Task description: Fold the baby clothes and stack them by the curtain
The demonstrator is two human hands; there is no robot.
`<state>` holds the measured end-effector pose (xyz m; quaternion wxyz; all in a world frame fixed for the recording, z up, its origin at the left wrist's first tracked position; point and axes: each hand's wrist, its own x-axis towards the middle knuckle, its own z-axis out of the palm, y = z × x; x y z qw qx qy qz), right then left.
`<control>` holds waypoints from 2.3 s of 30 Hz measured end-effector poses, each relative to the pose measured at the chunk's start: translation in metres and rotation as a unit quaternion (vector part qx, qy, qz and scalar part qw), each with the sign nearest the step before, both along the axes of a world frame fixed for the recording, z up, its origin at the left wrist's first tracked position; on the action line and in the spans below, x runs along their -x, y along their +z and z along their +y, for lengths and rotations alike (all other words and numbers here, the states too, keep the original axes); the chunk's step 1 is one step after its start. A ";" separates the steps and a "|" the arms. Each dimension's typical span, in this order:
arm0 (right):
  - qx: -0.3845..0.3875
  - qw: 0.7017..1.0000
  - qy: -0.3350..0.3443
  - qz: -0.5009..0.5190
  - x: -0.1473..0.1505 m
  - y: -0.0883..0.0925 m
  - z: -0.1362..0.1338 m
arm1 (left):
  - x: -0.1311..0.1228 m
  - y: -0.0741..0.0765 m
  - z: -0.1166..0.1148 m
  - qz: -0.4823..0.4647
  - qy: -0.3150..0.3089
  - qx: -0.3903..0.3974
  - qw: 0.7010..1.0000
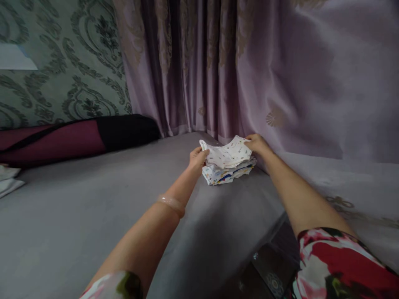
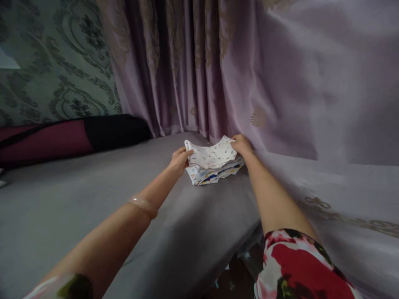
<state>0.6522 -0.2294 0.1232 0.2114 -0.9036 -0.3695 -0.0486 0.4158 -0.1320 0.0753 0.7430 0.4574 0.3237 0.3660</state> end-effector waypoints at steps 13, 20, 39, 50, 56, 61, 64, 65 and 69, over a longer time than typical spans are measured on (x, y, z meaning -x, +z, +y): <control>0.039 0.996 -0.043 -0.068 -0.011 -0.012 -0.007 | -0.018 -0.029 -0.014 -0.043 0.001 0.115 0.992; 0.045 0.994 -0.047 -0.091 -0.015 -0.024 -0.007 | -0.024 -0.039 -0.014 -0.064 0.023 0.143 0.987; 0.077 0.994 -0.079 -0.028 -0.036 -0.072 -0.007 | -0.018 -0.053 -0.022 -0.068 0.081 0.148 0.983; 0.116 0.991 -0.027 -0.057 0.005 -0.053 0.011 | -0.012 -0.067 -0.028 -0.013 0.053 0.032 0.998; 0.114 0.992 0.019 0.053 0.029 -0.055 0.034 | -0.008 -0.074 -0.032 -0.049 0.039 0.015 0.998; 0.150 0.986 0.008 0.076 0.029 -0.062 0.041 | -0.006 -0.085 -0.034 -0.075 0.039 -0.017 0.996; 0.156 0.986 0.008 0.063 0.030 -0.065 0.043 | -0.007 -0.090 -0.034 -0.071 0.041 -0.032 0.996; 0.153 0.987 0.006 0.056 0.030 -0.067 0.043 | -0.007 -0.091 -0.034 -0.067 0.041 -0.034 0.996; 0.138 0.990 0.005 0.038 0.031 -0.071 0.043 | -0.007 -0.091 -0.035 -0.072 0.042 -0.039 0.996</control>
